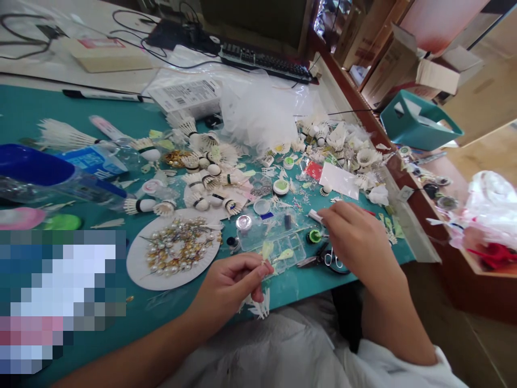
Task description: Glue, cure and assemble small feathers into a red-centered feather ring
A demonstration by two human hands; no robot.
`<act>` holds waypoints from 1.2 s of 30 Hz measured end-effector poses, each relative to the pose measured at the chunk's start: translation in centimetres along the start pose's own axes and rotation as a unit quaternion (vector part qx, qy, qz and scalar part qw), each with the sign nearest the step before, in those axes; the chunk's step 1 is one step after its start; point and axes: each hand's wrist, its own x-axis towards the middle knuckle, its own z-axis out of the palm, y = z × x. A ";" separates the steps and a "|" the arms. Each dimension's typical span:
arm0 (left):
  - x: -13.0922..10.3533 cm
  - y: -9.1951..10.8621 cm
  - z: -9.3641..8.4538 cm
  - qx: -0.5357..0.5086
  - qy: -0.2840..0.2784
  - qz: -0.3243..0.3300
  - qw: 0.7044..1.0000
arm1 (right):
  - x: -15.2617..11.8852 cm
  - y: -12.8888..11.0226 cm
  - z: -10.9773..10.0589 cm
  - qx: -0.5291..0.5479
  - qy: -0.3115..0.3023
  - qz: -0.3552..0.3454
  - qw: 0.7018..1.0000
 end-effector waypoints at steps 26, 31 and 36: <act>0.1 -0.1 0.2 -0.005 -0.003 0.010 1.000 | 1.1 4.7 7.3 -0.066 -0.207 0.167 0.962; 0.0 0.0 0.2 -0.007 -0.003 0.011 1.000 | 1.2 4.7 7.4 -0.066 -0.212 0.171 0.960; 0.0 0.0 0.2 -0.006 -0.002 0.010 1.000 | 1.2 4.7 7.4 -0.064 -0.221 0.170 0.958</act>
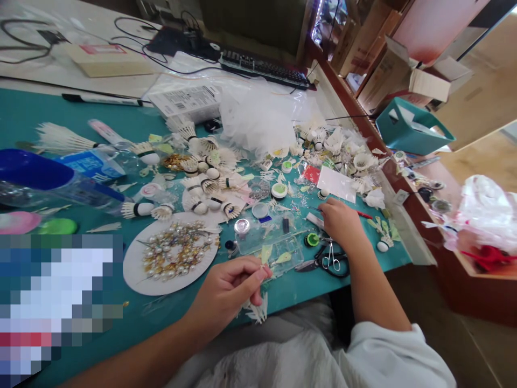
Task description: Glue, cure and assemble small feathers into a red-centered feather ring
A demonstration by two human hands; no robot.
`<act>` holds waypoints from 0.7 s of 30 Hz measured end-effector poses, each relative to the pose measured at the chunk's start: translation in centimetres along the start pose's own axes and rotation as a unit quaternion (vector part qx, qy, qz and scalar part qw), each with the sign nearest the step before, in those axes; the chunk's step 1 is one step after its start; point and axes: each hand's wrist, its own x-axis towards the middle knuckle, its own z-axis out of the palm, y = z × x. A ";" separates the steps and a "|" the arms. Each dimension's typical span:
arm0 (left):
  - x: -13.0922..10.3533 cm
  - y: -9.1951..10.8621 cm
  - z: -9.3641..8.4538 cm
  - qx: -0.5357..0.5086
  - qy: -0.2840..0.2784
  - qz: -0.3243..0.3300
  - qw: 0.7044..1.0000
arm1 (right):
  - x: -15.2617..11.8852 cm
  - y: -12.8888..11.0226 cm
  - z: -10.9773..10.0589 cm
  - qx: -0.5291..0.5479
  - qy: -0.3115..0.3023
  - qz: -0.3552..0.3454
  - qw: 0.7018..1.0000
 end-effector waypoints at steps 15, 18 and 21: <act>0.0 0.0 0.0 -0.005 -0.004 0.003 1.000 | -0.6 -0.4 -0.3 0.009 0.036 -0.016 0.999; 0.0 0.0 0.0 -0.004 -0.004 0.000 1.000 | -1.5 -0.7 -1.0 0.015 0.051 -0.026 0.998; 0.0 0.0 0.0 -0.003 -0.003 -0.003 1.000 | -3.1 -1.2 -2.2 0.024 0.089 -0.050 0.995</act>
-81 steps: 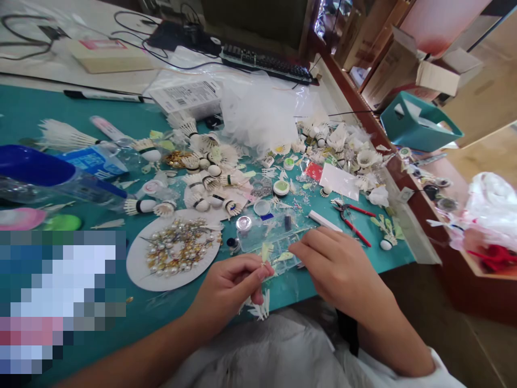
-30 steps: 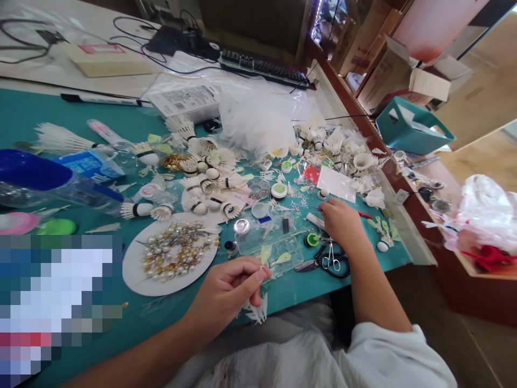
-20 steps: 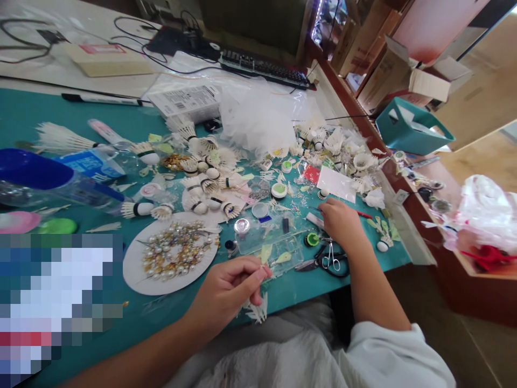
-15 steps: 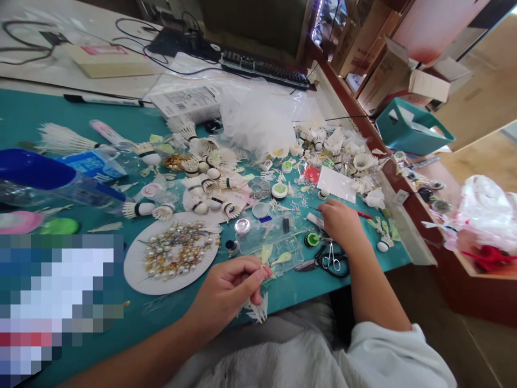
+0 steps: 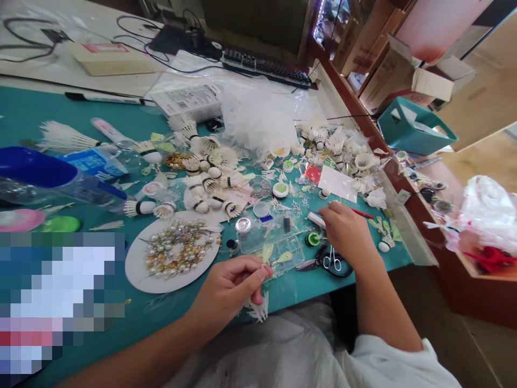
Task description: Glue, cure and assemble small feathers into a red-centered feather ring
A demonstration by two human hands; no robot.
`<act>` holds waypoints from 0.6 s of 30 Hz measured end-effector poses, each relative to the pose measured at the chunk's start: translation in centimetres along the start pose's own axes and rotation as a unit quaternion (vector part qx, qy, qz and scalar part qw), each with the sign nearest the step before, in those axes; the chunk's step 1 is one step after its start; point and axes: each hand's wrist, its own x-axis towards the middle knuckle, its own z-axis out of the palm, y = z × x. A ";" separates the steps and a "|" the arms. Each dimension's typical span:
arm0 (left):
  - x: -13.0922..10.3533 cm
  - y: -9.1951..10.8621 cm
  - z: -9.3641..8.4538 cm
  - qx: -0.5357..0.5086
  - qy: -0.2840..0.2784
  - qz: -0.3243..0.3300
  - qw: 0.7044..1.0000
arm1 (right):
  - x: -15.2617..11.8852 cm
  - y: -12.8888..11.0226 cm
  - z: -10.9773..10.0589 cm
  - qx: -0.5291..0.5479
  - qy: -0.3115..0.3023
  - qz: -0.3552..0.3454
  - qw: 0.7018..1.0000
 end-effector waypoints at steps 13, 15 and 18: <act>0.0 0.1 0.0 -0.004 0.002 -0.020 1.000 | -3.6 -5.6 -5.8 0.141 0.102 -0.212 0.962; 0.0 0.2 0.0 -0.006 0.003 -0.023 1.000 | -3.6 -5.8 -5.9 0.144 0.099 -0.224 0.959; 0.0 0.2 0.0 -0.008 0.004 -0.026 1.000 | -3.5 -6.1 -5.7 0.136 0.093 -0.232 0.959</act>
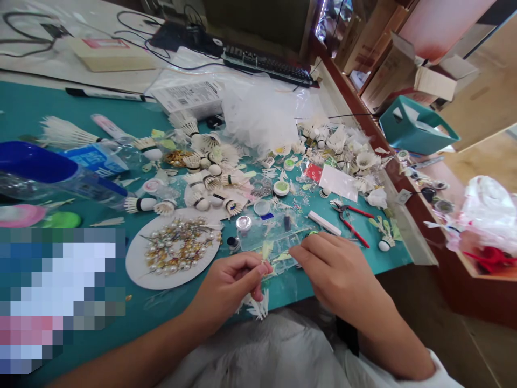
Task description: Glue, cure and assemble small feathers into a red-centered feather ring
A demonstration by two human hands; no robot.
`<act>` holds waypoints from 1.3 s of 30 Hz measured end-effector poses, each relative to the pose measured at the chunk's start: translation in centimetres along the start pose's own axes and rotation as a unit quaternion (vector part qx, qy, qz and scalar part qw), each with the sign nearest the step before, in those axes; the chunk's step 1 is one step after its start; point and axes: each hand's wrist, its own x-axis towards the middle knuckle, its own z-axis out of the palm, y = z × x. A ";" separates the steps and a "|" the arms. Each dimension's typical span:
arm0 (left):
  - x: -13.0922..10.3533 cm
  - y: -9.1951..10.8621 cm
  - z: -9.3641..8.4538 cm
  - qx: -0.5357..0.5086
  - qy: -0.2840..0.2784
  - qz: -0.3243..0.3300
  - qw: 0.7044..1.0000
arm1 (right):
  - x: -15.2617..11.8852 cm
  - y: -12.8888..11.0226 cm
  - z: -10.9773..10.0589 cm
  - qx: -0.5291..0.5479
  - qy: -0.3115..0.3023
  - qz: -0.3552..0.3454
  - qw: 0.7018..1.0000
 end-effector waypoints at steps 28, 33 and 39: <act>0.1 0.1 -0.1 0.015 0.003 -0.020 1.000 | 0.2 0.0 0.5 0.001 -0.039 -0.005 0.999; 0.0 0.1 -0.1 0.011 0.005 -0.021 1.000 | 0.2 0.0 0.5 -0.011 -0.033 -0.002 0.999; 0.0 0.4 -0.1 0.010 0.005 -0.020 1.000 | 0.3 -0.1 0.4 -0.023 -0.044 -0.004 0.999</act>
